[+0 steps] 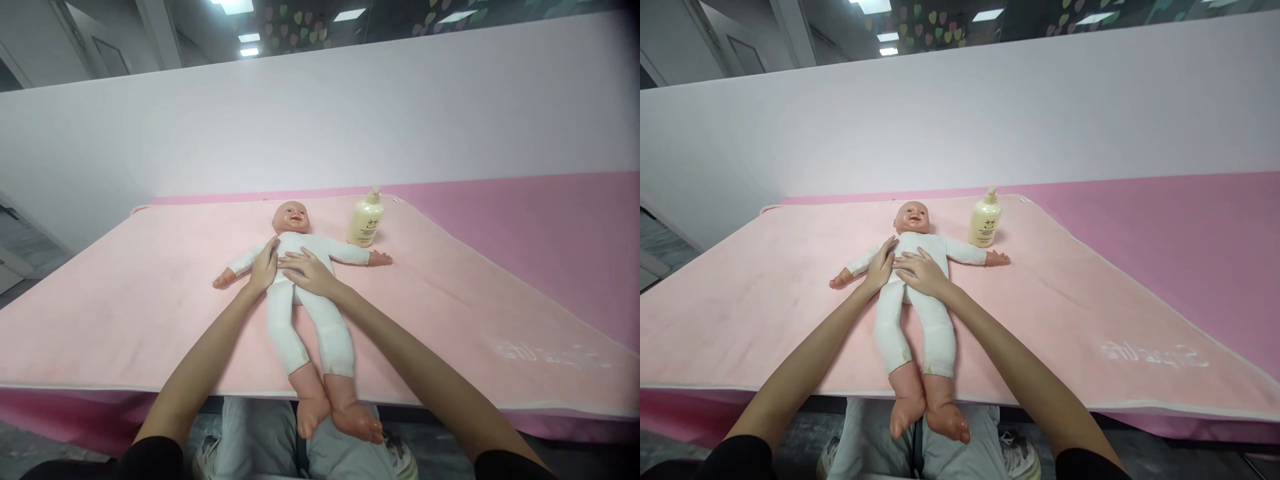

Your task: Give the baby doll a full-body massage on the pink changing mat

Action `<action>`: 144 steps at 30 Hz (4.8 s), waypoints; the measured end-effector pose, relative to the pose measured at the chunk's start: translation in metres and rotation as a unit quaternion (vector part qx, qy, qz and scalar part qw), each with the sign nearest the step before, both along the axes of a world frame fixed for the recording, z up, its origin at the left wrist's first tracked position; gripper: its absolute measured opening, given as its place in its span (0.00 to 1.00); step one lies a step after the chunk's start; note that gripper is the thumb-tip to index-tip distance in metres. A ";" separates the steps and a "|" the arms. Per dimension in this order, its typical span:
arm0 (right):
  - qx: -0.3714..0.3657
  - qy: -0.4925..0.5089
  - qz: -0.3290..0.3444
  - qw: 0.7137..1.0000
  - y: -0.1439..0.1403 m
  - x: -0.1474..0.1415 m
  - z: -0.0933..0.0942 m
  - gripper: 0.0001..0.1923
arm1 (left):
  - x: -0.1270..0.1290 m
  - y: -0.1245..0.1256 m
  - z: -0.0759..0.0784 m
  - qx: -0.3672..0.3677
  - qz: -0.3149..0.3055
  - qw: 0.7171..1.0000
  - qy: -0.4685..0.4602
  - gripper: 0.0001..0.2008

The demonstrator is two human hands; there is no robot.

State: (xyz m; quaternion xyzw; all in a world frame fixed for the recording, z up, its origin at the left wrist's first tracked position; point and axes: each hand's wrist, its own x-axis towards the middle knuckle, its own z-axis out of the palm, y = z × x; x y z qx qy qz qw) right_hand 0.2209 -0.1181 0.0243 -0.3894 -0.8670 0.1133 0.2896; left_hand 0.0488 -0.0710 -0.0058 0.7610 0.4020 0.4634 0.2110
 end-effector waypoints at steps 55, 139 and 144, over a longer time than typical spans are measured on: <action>-0.071 0.268 0.027 0.961 -0.001 0.012 -0.003 0.15 | 0.008 -0.013 0.014 -0.002 0.071 0.996 0.062 0.21; -0.084 -0.039 -0.548 0.831 0.036 0.160 -0.038 0.26 | -0.168 0.009 0.006 -0.094 0.239 0.960 0.114 0.22; -0.096 -0.043 -0.551 0.828 0.033 0.158 -0.034 0.26 | -0.169 0.012 0.000 -0.102 0.227 0.966 0.072 0.23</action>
